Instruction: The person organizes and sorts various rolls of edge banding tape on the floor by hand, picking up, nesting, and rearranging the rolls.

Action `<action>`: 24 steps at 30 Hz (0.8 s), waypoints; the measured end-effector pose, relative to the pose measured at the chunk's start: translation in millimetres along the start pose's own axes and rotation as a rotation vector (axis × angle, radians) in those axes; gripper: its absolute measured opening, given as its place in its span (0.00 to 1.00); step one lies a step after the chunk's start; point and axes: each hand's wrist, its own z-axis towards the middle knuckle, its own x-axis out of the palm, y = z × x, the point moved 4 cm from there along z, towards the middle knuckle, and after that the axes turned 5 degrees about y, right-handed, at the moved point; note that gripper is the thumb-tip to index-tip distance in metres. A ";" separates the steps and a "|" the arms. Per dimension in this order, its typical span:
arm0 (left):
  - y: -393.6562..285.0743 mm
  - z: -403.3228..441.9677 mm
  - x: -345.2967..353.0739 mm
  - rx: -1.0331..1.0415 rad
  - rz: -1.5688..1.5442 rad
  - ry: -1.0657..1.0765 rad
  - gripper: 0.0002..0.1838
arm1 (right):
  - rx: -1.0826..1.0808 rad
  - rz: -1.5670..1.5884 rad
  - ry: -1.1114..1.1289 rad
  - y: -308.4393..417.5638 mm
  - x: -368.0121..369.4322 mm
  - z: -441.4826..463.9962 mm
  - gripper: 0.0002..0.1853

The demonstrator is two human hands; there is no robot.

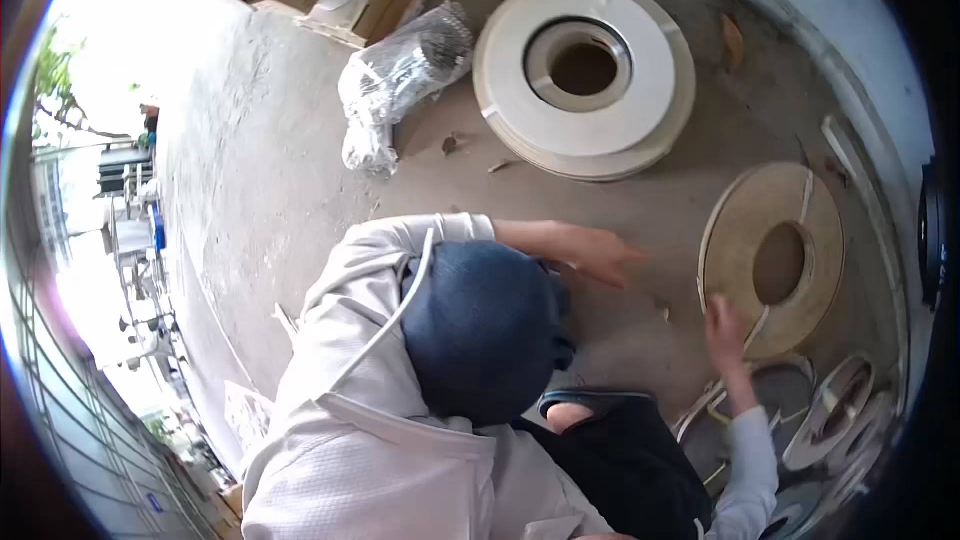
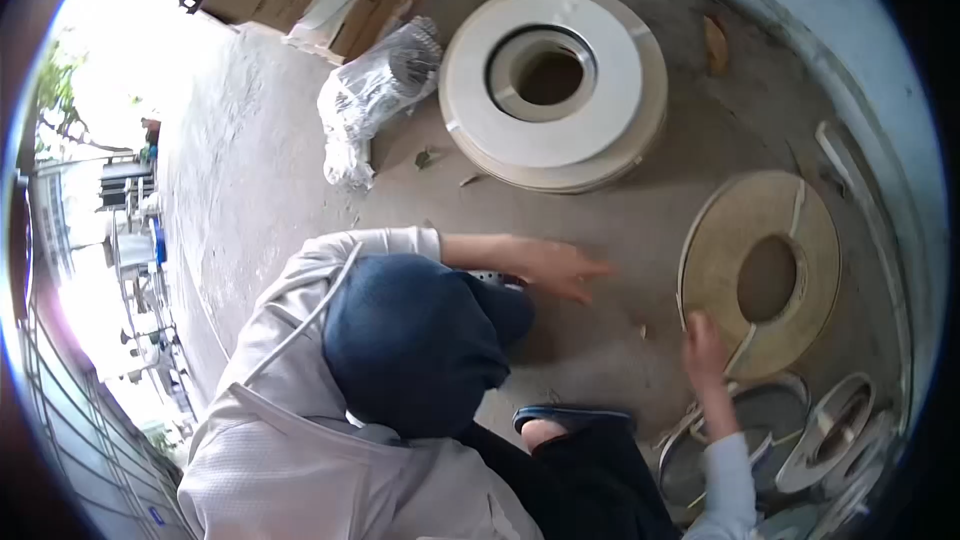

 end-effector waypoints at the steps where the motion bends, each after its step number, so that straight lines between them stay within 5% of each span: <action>1: 0.2 -4.8 -9.1 0.076 -0.095 -0.190 0.29 | -0.148 0.208 0.225 36.6 14.4 -5.7 0.10; 2: 5.9 -19.5 -15.5 0.054 -0.101 -0.224 0.29 | -0.434 0.259 0.304 70.5 29.2 -11.2 0.10; 4: 11.6 -73.0 -51.7 0.227 0.236 -0.932 0.24 | -0.444 0.325 0.325 108.7 10.9 -14.3 0.12; 5: 24.8 -106.6 -62.1 0.057 0.371 -1.129 0.23 | -0.470 0.325 0.344 108.8 0.4 -12.5 0.12; 8: 87.8 -207.8 -92.4 -0.537 0.693 -1.538 0.30 | -0.089 0.205 0.108 51.8 -32.0 -1.2 0.12; 9: 105.1 -233.5 -102.8 -0.753 0.762 -1.560 0.36 | -0.045 0.123 0.064 37.6 -40.0 2.0 0.12; 11: 154.6 -280.5 -120.4 -1.095 0.969 -1.390 0.32 | -0.038 0.120 0.087 44.0 -55.2 7.0 0.12; 13: 184.2 -334.0 -144.6 -1.231 0.609 -1.347 0.17 | -0.003 0.128 0.114 48.7 -66.7 13.0 0.12; 15: 191.2 -376.2 -178.4 -1.229 0.453 -1.675 0.12 | 0.014 0.108 0.110 54.4 -69.4 11.7 0.13; 19: 205.1 -442.5 -203.2 -1.429 0.265 -1.894 0.14 | 0.037 0.082 0.064 52.2 -73.8 5.6 0.13; 21: 251.6 -486.2 -191.7 -1.194 0.197 -2.113 0.16 | 0.054 0.097 -0.007 43.9 -69.7 1.7 0.13; 24: 231.6 -485.3 -154.4 -1.316 0.376 -1.874 0.15 | 0.081 -0.009 -0.188 35.0 -61.3 3.8 0.14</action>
